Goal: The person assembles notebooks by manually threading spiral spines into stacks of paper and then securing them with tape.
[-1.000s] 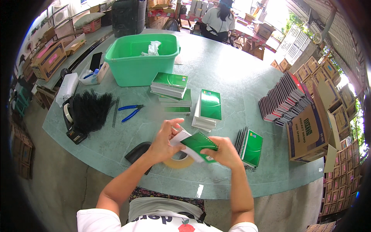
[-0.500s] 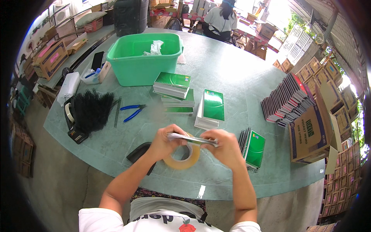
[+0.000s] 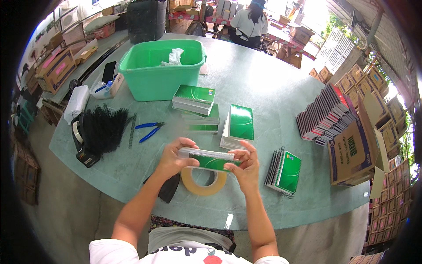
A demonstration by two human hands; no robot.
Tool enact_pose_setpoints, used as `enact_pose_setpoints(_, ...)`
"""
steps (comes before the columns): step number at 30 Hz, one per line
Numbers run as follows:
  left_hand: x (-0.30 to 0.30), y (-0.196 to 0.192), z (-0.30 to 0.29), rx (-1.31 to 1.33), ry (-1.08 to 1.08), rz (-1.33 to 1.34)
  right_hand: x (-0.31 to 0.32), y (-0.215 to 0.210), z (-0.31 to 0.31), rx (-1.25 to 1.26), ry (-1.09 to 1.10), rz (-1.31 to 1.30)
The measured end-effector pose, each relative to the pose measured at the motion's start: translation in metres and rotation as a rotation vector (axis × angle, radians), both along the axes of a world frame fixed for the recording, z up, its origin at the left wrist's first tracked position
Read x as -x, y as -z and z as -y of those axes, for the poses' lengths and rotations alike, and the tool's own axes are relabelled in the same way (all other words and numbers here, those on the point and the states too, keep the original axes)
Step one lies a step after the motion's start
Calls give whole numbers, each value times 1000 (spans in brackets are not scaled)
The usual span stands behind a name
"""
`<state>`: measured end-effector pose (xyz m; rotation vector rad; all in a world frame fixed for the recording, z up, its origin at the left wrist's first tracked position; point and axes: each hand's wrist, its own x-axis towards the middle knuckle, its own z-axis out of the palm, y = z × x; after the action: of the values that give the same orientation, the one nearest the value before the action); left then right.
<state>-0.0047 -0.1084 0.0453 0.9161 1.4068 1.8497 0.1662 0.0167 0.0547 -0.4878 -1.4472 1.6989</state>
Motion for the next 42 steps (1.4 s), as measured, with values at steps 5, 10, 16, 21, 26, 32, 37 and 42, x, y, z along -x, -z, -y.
enact_pose_setpoints(5, -12, 13, -14, 119, 52, -13, 12, 45, 21, 44, 73, 133)
enact_pose_setpoints(10, 0, -10, -13, -44, 141, -193, 2, 3, 13, -51, 14, 47)
enact_pose_setpoints(16, -4, 19, -16, 112, 198, -141, -1, 23, 11, -219, -56, 332)
enact_pose_setpoints(21, -12, 10, -13, 221, 61, -419, 18, -52, 36, -1116, 182, 468)
enact_pose_setpoints(26, 44, 15, 26, 288, 45, -828, 40, -22, 27, -1204, 121, 616)
enact_pose_setpoints(32, 129, 82, 116, 903, -821, -1100, 52, -20, 34, -1221, 129, 671)
enact_pose_setpoints(37, 127, 28, 109, 667, -830, -824, 63, -22, 33, -1231, 249, 719)
enact_pose_setpoints(42, 99, -56, 84, -141, -788, -455, 68, -18, 34, -1279, 302, 785)
